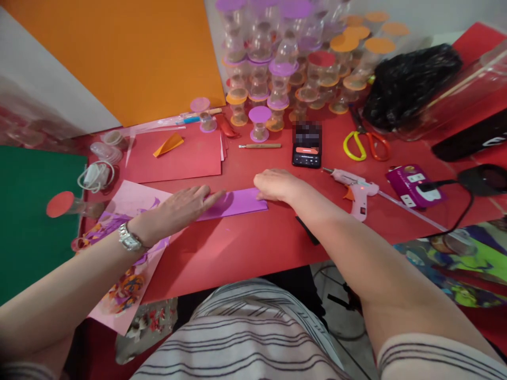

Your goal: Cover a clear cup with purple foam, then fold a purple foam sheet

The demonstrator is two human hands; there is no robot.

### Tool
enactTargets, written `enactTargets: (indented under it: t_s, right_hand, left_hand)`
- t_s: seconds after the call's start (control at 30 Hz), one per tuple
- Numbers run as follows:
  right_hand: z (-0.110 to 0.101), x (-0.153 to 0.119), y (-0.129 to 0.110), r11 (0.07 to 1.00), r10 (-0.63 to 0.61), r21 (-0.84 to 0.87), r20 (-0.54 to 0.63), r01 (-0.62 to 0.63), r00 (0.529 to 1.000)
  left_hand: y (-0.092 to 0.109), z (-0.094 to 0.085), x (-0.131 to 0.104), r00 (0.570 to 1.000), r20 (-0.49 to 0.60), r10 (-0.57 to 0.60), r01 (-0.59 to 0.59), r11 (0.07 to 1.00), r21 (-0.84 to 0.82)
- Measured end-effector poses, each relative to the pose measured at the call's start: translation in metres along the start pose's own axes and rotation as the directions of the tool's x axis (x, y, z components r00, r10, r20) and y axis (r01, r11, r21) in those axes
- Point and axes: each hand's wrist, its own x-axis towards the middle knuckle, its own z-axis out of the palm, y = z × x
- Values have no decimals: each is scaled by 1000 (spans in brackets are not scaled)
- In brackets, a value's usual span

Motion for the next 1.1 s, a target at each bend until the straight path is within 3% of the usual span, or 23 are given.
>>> enactTargets:
  t_s: [0.1, 0.3, 0.67, 0.83, 1.1]
  right_hand:
    - [1, 1, 0, 1000, 1, -6, -1, -1, 1000]
    - [0, 1, 0, 1000, 17, -17, 4, -17, 1000]
    - [1, 2, 1, 1000, 7, -12, -15, -7, 1000]
    - [3, 2, 2, 1000, 8, -15, -16, -8, 1000]
    - [6, 9, 8, 1000, -12, 3, 8, 12, 1000]
  left_hand:
    - [10, -6, -5, 995, 28, 95, -96, 995, 38]
    - [19, -15, -8, 988, 58, 142, -143, 990, 17]
    - [20, -12, -3, 992, 47, 121, -116, 988, -100]
    - [21, -16, -1, 987, 105, 120, -116, 992, -39]
    - [23, -15, 0, 986, 106, 132, -132, 991, -6]
